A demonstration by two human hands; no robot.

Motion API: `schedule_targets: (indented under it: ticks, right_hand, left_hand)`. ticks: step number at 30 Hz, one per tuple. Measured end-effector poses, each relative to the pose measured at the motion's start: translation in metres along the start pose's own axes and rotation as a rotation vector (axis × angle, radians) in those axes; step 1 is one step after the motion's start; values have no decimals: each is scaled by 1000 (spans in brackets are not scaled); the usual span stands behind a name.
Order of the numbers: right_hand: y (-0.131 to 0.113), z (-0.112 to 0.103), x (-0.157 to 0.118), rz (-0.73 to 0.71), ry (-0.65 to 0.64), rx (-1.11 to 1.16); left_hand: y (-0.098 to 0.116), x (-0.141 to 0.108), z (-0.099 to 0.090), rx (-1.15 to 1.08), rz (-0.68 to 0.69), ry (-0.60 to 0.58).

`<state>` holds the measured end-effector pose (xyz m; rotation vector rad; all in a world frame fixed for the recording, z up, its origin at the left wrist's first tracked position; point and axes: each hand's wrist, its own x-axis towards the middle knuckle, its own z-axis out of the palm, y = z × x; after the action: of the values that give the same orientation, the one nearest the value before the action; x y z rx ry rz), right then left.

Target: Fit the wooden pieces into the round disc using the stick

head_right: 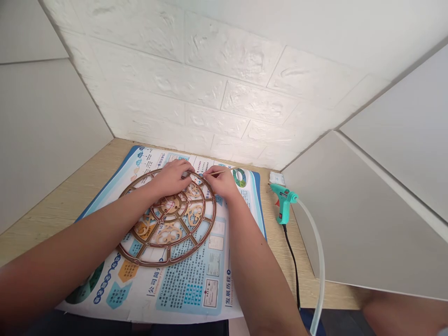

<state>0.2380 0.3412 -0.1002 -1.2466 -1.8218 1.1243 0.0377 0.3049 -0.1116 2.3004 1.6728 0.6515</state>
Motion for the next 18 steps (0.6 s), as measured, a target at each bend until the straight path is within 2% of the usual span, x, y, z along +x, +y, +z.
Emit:
schedule_targets:
  ticks: [9, 15, 18]
  right_hand:
    - [6, 0, 3, -60, -3, -89]
    - [8, 3, 5, -106, -1, -71]
    - [5, 4, 4, -83, 19, -51]
  left_hand:
    - [-2, 1, 1, -9, -12, 2]
    - [-1, 2, 0, -1, -23, -5]
    - [-1, 1, 1, -8, -31, -1]
